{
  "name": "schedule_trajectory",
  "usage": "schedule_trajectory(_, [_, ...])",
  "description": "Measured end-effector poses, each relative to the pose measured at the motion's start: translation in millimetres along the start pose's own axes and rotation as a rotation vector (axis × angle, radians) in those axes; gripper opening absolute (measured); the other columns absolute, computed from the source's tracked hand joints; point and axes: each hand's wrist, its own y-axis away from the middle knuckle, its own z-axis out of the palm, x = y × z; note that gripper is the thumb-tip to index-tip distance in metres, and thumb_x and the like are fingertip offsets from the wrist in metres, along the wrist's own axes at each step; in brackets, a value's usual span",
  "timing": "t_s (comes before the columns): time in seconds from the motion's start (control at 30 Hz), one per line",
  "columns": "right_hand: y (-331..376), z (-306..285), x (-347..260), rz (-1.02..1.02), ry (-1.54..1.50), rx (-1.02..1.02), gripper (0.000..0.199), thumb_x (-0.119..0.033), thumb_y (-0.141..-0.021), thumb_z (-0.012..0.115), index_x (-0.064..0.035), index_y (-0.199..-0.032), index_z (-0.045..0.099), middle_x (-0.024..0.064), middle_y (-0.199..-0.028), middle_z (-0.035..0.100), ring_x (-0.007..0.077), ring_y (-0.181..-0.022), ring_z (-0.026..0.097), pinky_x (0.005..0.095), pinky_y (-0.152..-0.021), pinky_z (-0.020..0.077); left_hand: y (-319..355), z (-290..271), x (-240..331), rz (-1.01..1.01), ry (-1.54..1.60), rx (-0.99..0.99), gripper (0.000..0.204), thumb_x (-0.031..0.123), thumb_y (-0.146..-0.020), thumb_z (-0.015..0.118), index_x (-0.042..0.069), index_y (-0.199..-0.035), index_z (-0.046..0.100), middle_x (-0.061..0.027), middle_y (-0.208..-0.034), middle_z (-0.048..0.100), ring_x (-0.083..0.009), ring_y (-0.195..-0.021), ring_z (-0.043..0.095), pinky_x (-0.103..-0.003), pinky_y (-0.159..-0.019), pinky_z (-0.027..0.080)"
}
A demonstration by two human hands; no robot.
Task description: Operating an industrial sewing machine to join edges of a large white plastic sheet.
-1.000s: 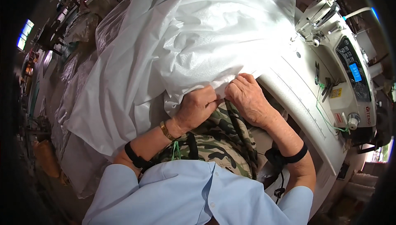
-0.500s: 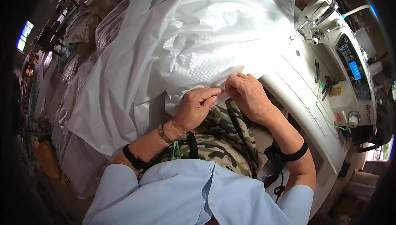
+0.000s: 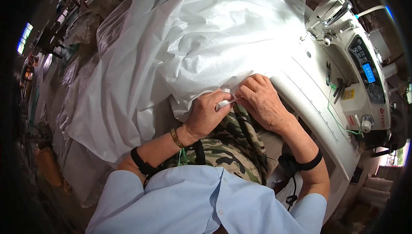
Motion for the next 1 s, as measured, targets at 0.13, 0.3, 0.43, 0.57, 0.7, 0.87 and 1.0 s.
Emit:
schedule_trajectory(0.13, [-0.4, -1.6, -1.9, -0.006, 0.067, 0.027, 0.013, -0.014, -0.086, 0.071, -0.0097, -0.094, 0.062, 0.0053, -0.094, 0.057, 0.0251, -0.097, 0.054, 0.0401, -0.093, 0.0397, -1.1, 2.7, -1.5, 0.054, -0.022, 0.026, 0.017, 0.002, -0.081, 0.069, 0.001, -0.097, 0.066, -0.0123, -0.089, 0.069, -0.0289, -0.076, 0.066, -0.036, -0.068, 0.052])
schedule_trajectory(0.3, [0.1, -3.4, -0.5, 0.019, 0.101, 0.030, 0.013, -0.016, -0.085, 0.072, -0.0111, -0.093, 0.063, 0.0028, -0.090, 0.058, 0.0226, -0.091, 0.055, 0.0377, -0.088, 0.0391, -2.4, -0.5, 0.5, 0.030, -0.076, -0.049, 0.015, 0.002, -0.081, 0.070, 0.001, -0.095, 0.065, -0.0121, -0.089, 0.069, -0.0305, -0.080, 0.068, -0.037, -0.070, 0.053])
schedule_trajectory(0.43, [1.9, -2.7, 3.7, -0.009, 0.060, 0.023, 0.013, -0.017, -0.083, 0.074, -0.0111, -0.088, 0.063, 0.0025, -0.088, 0.058, 0.0212, -0.087, 0.055, 0.0360, -0.084, 0.0385, -7.0, -5.2, 3.7, 0.103, -0.029, -0.042, 0.013, 0.003, -0.082, 0.071, 0.002, -0.093, 0.065, -0.0109, -0.085, 0.067, -0.0303, -0.077, 0.066, -0.037, -0.068, 0.052])
schedule_trajectory(0.57, [3.5, 0.3, 7.7, -0.039, 0.014, 0.094, 0.013, -0.017, -0.083, 0.074, -0.0112, -0.086, 0.063, 0.0022, -0.086, 0.058, 0.0204, -0.084, 0.055, 0.0348, -0.079, 0.0390, -10.8, -8.4, 9.3, 0.187, -0.089, -0.049, 0.009, 0.004, -0.084, 0.071, 0.003, -0.091, 0.065, -0.0099, -0.083, 0.060, -0.0296, -0.071, 0.062, -0.038, -0.064, 0.050])
schedule_trajectory(0.7, [2.9, 0.6, 11.8, -0.044, 0.027, 0.085, 0.013, -0.017, -0.083, 0.074, -0.0108, -0.085, 0.062, 0.0024, -0.086, 0.058, 0.0209, -0.083, 0.055, 0.0353, -0.075, 0.0392, -10.9, -12.5, 14.7, 0.250, -0.298, -0.090, 0.009, 0.002, -0.084, 0.069, 0.004, -0.092, 0.066, -0.0099, -0.086, 0.058, -0.0284, -0.071, 0.062, -0.038, -0.063, 0.049])
schedule_trajectory(0.87, [-0.2, -5.7, 12.5, -0.022, 0.008, 0.064, 0.014, -0.016, -0.083, 0.073, -0.0102, -0.083, 0.060, 0.0034, -0.083, 0.057, 0.0220, -0.081, 0.055, 0.0361, -0.074, 0.0388, -3.9, -16.1, 20.1, 0.392, -0.363, -0.086, 0.048, -0.008, -0.076, 0.060, -0.001, -0.123, 0.064, -0.0106, -0.082, 0.054, -0.0269, -0.068, 0.061, -0.036, -0.062, 0.051])
schedule_trajectory(1.0, [-4.1, -14.4, 15.9, -0.005, 0.005, 0.074, 0.013, -0.018, -0.084, 0.073, -0.0110, -0.084, 0.062, 0.0026, -0.082, 0.058, 0.0215, -0.082, 0.056, 0.0359, -0.077, 0.0382, -5.9, -17.3, 19.3, 0.423, -0.381, -0.080, 0.049, -0.007, -0.076, 0.060, -0.001, -0.124, 0.063, -0.0110, -0.083, 0.053, -0.0264, -0.069, 0.060, -0.036, -0.062, 0.050])
